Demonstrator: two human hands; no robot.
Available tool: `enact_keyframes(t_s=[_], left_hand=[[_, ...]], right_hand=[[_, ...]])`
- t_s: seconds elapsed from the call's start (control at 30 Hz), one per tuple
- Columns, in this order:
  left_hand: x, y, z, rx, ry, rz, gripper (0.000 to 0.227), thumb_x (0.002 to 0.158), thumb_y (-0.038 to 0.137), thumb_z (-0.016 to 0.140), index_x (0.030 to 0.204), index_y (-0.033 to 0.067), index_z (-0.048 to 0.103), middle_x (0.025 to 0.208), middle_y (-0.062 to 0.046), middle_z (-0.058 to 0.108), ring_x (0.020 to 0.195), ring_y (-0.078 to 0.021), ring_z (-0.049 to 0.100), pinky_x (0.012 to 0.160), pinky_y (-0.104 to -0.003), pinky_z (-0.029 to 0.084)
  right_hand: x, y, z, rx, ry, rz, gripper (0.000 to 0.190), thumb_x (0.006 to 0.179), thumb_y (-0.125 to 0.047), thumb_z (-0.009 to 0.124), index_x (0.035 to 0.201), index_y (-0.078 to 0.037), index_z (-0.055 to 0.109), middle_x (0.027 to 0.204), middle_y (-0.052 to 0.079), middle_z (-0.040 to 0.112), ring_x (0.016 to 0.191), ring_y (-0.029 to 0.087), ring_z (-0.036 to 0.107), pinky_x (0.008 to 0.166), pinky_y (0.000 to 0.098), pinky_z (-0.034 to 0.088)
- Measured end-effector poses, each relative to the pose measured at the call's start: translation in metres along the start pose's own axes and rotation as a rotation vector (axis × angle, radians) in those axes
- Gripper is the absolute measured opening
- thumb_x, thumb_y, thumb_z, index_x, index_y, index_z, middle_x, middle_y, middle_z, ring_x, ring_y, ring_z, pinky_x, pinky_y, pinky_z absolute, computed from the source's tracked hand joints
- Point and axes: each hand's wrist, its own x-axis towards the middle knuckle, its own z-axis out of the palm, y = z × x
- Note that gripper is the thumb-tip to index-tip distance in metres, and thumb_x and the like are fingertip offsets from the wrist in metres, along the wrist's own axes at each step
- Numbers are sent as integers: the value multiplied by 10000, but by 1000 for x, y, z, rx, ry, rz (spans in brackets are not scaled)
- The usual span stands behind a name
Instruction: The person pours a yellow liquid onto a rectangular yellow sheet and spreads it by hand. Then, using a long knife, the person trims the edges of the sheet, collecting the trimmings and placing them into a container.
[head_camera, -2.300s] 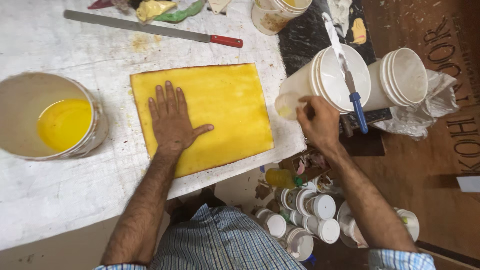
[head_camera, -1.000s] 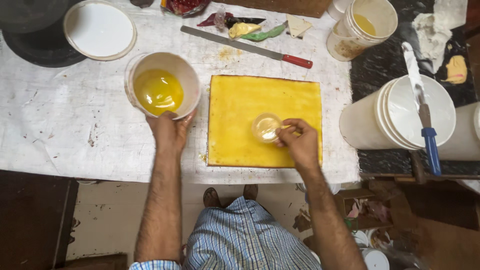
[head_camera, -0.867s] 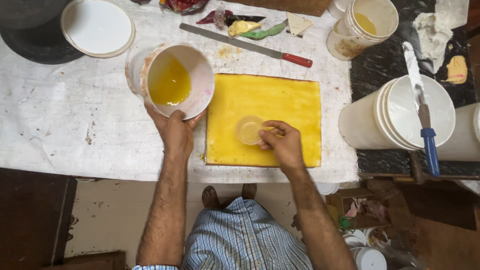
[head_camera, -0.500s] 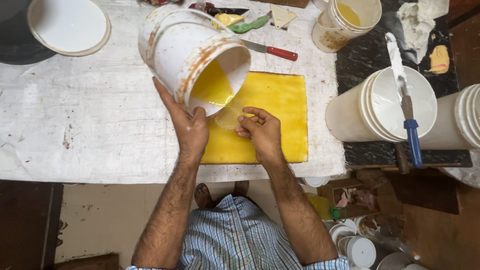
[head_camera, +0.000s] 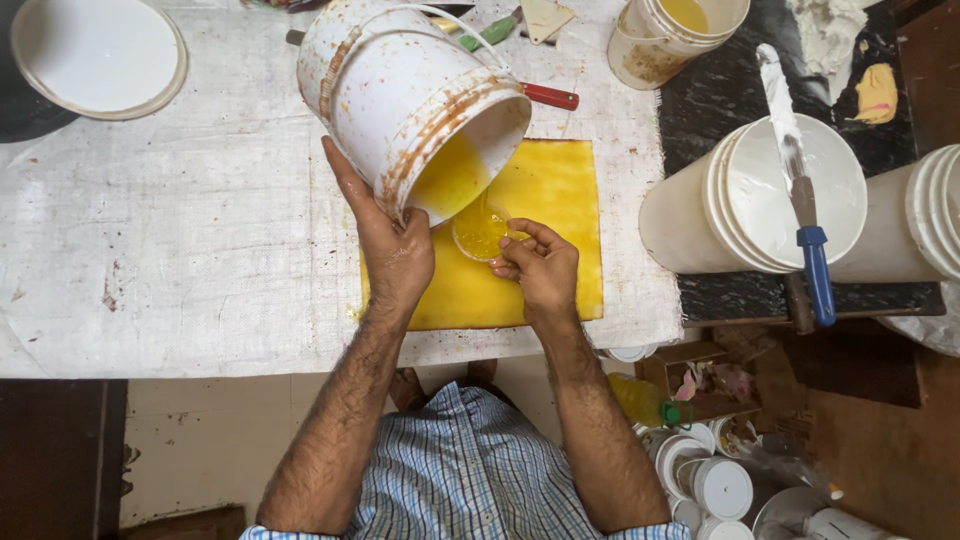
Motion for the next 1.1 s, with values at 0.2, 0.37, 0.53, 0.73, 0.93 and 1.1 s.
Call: enact_keyframes(t_s=[0.2, 0.37, 0.53, 0.73, 0.93, 1.1], left_hand=[[-1, 4, 5, -10, 5, -11, 1065, 824, -227, 411, 1676, 119, -125, 1762, -284, -3, 1661, -394, 121, 1355, -457, 214], [4, 22, 8, -188, 12, -110, 1036, 847, -219, 416, 1648, 124, -144, 1726, -276, 60, 1586, -403, 267, 1274, -486, 402], [15, 29, -4, -649, 106, -599, 812, 848, -141, 383, 1553, 100, 62, 1542, -260, 328, 1282, -426, 589, 888, -530, 607], [26, 3, -59, -1067, 197, -660, 508, 967, -78, 374, 1461, -161, 286, 1429, -356, 483, 1220, -503, 629, 945, -545, 593], [31, -46, -133, -997, 349, -623, 488, 942, -61, 369, 1414, -173, 313, 1391, -355, 497, 1187, -501, 658, 933, -552, 601], [11, -78, -149, -795, 416, -567, 631, 962, 53, 515, 1521, 2, 226, 1502, -297, 422, 1261, -487, 602, 1009, -560, 594]], right_hand=[[3, 3, -4, -18, 20, 16, 327, 914, 47, 680, 1235, 92, 637, 747, 62, 660, 616, 140, 692, 572, 244, 607], [3, 0, -2, -28, -7, 3, 341, 915, 48, 670, 1250, 94, 632, 741, 66, 661, 616, 144, 695, 574, 244, 609], [-2, -13, 3, -63, -57, -32, 321, 929, 48, 669, 1243, 102, 628, 746, 64, 661, 624, 148, 700, 571, 242, 605], [-15, -36, 14, -101, -129, -78, 307, 916, 55, 688, 1219, 94, 648, 769, 40, 630, 620, 156, 705, 565, 256, 617], [-39, -61, 25, -193, -208, -101, 324, 919, 58, 690, 1237, 106, 649, 792, 53, 642, 631, 174, 712, 584, 259, 620], [-60, -77, 40, -224, -232, -78, 327, 924, 59, 691, 1243, 114, 643, 788, 46, 636, 634, 181, 711, 599, 271, 628]])
